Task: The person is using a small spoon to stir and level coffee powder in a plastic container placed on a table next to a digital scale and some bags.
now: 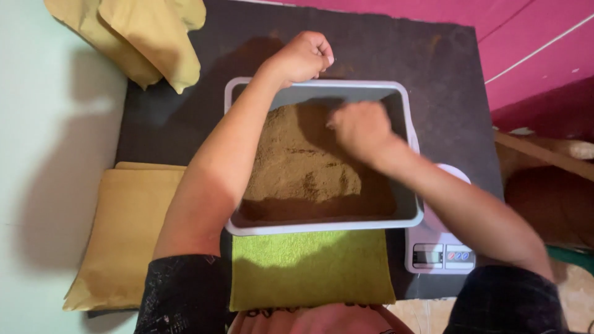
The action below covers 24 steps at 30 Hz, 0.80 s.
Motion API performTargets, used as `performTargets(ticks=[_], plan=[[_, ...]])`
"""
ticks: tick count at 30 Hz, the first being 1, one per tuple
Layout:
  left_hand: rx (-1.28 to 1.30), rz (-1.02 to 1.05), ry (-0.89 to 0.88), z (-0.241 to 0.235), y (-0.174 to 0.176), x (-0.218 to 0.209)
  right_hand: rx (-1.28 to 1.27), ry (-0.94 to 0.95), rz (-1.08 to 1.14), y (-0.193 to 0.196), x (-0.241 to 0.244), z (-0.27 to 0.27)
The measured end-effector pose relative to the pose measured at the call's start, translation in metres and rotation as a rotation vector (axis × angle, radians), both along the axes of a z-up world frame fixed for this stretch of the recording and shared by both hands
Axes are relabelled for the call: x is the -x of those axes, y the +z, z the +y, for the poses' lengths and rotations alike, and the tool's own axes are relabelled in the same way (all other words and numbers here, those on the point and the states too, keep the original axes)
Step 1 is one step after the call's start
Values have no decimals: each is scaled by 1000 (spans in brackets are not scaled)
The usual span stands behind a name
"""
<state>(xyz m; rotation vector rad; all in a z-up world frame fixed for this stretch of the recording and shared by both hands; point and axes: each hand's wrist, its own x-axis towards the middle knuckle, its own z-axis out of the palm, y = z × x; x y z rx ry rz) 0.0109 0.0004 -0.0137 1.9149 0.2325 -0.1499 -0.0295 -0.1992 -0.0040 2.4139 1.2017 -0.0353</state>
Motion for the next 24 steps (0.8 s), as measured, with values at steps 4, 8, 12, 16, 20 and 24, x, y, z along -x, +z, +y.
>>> performTargets(ticks=[4, 8, 12, 16, 20, 24], plan=[[19, -21, -3, 2, -11, -3, -444, 443, 68, 6, 13, -9], [-96, -28, 5, -3, -16, -10, -590, 546, 182, 24, 26, -11], [-447, -193, -64, -9, -26, -18, -519, 418, 352, 11, 23, -3], [-509, -129, -104, -22, 32, 25, -577, 449, 379, 3, 12, -9], [-506, -39, -221, -29, 61, 43, -581, 485, 349, 9, 8, -10], [-517, -4, -233, -34, 65, 53, -619, 490, 333, 3, -1, -13]])
